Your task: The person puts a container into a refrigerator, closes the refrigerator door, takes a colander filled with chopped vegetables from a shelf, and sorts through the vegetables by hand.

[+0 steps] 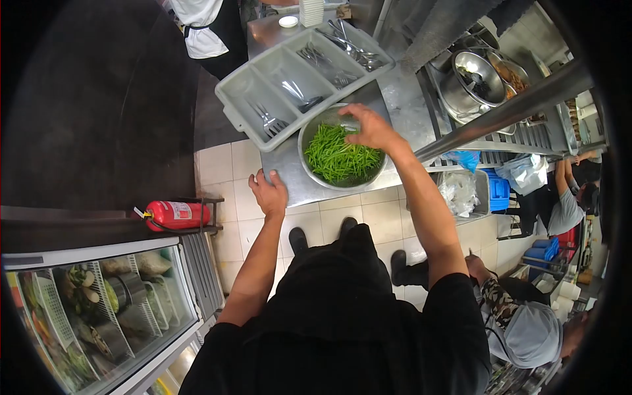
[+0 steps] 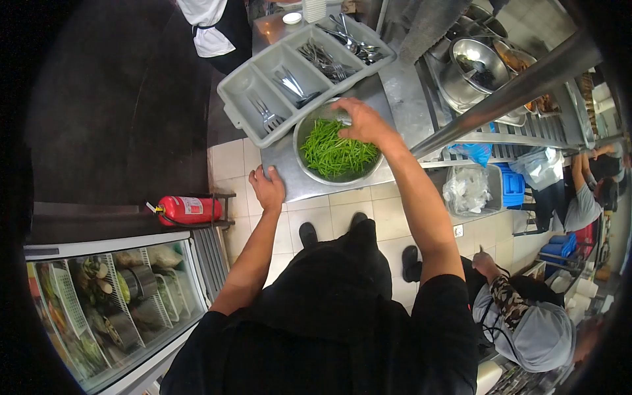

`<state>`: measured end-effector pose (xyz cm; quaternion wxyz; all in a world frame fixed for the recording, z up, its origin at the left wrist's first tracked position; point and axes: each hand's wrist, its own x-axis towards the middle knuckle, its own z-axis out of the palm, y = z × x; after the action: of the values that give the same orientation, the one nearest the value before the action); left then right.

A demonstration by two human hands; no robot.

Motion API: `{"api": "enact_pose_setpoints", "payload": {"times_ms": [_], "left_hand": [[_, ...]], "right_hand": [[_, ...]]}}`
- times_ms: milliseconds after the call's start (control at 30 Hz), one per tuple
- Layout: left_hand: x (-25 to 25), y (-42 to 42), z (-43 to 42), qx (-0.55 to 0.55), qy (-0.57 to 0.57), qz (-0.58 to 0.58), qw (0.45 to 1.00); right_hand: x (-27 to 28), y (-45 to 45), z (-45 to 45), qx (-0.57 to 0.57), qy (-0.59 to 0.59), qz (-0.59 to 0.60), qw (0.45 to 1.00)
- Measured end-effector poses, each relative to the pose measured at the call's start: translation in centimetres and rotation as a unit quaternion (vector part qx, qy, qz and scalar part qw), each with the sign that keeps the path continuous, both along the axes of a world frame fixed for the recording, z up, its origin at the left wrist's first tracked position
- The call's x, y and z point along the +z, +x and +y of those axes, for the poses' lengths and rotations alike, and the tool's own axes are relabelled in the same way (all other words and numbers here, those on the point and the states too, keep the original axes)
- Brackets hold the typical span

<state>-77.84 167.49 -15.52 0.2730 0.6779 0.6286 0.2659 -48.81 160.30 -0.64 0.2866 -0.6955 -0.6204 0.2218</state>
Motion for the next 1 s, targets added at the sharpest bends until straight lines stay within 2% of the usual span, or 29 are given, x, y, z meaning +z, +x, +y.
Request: {"api": "enact_pose_setpoints", "payload": {"times_ms": [33, 67, 133, 167, 233, 267, 333, 367, 467, 533, 700, 833, 967, 1000], "left_hand": [[-0.2, 0.1, 0.0, 0.004, 0.018, -0.001, 1.000], [-0.1, 0.1, -0.1, 0.005, 0.016, -0.002, 1.000], [0.2, 0.2, 0.0, 0.007, 0.013, 0.003, 1.000], [0.2, 0.2, 0.0, 0.007, 0.012, 0.003, 1.000], [0.3, 0.3, -0.1, 0.010, 0.012, 0.018, 1.000], [0.2, 0.3, -0.1, 0.007, 0.014, 0.018, 1.000], [0.2, 0.1, 0.1, 0.001, -0.014, 0.002, 1.000], [0.3, 0.0, 0.2, 0.001, -0.011, 0.003, 1.000], [0.3, 0.1, 0.0, -0.001, -0.016, 0.001, 1.000], [0.2, 0.1, 0.1, 0.004, -0.013, 0.007, 1.000], [0.8, 0.1, 0.0, 0.002, -0.027, 0.000, 1.000], [0.8, 0.3, -0.2, 0.003, -0.012, 0.008, 1.000], [0.1, 0.0, 0.0, -0.003, -0.001, 0.008, 1.000], [0.1, 0.0, 0.0, -0.005, 0.000, 0.006, 1.000]], "right_hand": [[0.0, 0.0, -0.1, -0.074, -0.018, 0.031, 0.997], [-0.1, -0.2, -0.2, -0.073, -0.020, 0.030, 0.997], [-0.5, -1.0, -0.8, -0.186, -0.107, 0.072, 0.974], [-1.2, -2.5, -1.2, -0.186, -0.108, 0.072, 0.974], [-3.3, -6.9, -1.6, -0.254, -0.083, -0.109, 0.957], [-3.8, -8.5, -1.4, -0.257, -0.082, -0.108, 0.957], [-4.4, -10.8, -0.8, -0.277, -0.176, -0.241, 0.913], [-4.7, -10.8, -0.6, -0.279, -0.174, -0.239, 0.914], [-5.9, -9.1, -0.5, -0.267, -0.167, -0.256, 0.914], [-7.0, -6.8, -0.2, -0.228, -0.152, -0.181, 0.944], [-1.8, -4.7, -0.6, -0.148, -0.123, -0.119, 0.974], [-1.5, -7.1, 0.8, -0.063, -0.075, -0.226, 0.969], [-6.2, -9.3, 3.2, -0.014, -0.061, -0.361, 0.931], [-6.8, -9.3, 3.3, -0.027, -0.028, -0.332, 0.942]]}}
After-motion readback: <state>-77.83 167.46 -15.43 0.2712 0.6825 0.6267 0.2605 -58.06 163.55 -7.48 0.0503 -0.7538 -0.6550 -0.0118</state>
